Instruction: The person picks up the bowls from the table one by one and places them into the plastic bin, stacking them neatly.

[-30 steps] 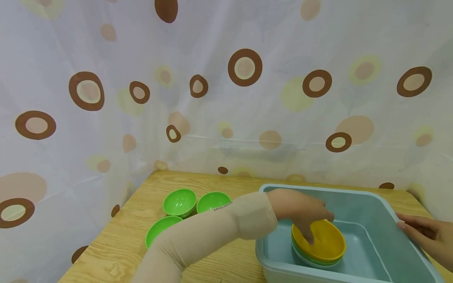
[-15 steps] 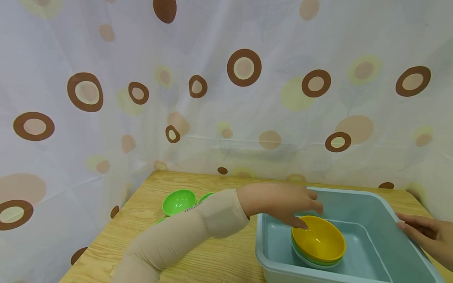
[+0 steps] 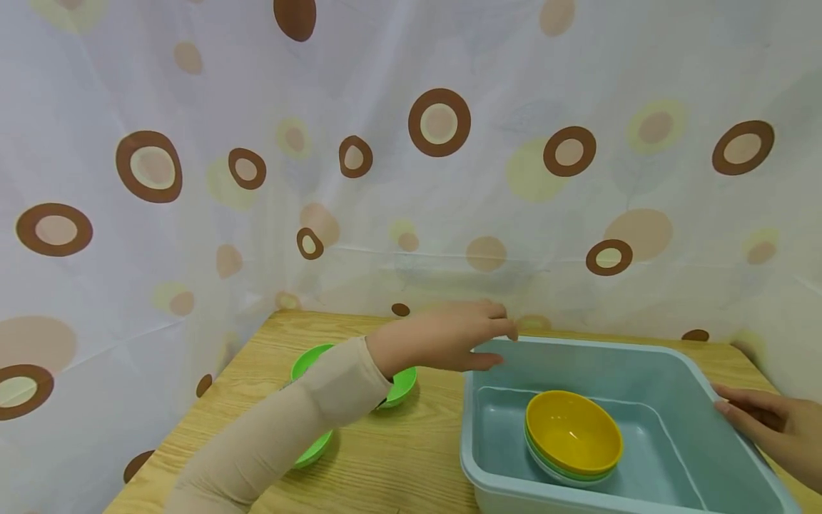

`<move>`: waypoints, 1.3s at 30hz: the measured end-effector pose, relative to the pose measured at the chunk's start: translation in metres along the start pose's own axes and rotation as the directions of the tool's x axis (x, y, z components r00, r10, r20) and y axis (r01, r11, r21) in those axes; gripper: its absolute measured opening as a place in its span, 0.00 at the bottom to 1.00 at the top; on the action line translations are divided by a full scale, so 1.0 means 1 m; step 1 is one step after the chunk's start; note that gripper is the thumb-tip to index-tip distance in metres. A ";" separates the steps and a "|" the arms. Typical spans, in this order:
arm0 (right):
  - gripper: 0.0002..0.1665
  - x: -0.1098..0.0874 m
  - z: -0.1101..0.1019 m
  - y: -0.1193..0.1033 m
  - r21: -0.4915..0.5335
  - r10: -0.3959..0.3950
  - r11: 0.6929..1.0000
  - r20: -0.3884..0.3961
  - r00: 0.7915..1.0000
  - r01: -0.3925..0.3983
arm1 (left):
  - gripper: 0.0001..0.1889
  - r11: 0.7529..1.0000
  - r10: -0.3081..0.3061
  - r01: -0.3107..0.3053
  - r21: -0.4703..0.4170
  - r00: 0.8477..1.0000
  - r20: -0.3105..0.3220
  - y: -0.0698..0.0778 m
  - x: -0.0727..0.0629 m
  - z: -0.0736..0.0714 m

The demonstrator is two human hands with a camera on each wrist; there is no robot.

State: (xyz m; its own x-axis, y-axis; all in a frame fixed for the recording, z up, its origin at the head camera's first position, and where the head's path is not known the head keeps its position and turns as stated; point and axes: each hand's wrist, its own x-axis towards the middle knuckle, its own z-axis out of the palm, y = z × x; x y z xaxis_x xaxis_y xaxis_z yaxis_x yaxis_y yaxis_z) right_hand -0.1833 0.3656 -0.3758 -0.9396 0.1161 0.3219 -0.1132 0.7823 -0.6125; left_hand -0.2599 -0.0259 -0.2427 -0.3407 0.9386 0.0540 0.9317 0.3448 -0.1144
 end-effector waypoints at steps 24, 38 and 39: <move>0.25 -0.001 0.000 -0.001 -0.016 0.008 1.000 0.002 1.000 -0.008 | 0.20 0.941 -0.279 0.298 -0.159 0.952 0.127 -0.068 -0.059 0.053; 0.24 -0.002 0.000 -0.001 -0.002 -0.004 1.000 -0.005 1.000 0.004 | 0.27 0.858 -0.376 0.469 -0.210 0.851 0.366 -0.093 -0.081 0.080; 0.24 -0.001 0.000 -0.002 -0.007 0.003 1.000 -0.001 1.000 -0.003 | 0.28 0.851 -0.384 0.483 -0.207 0.840 0.384 -0.094 -0.082 0.081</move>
State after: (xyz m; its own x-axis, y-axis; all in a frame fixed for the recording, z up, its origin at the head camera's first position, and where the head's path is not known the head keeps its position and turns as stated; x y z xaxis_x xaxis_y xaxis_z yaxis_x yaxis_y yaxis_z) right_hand -0.1820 0.3641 -0.3751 -0.9396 0.1194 0.3206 -0.1077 0.7863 -0.6084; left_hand -0.3295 -0.1339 -0.3172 -0.6919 0.6605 -0.2917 0.6540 0.7445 0.1346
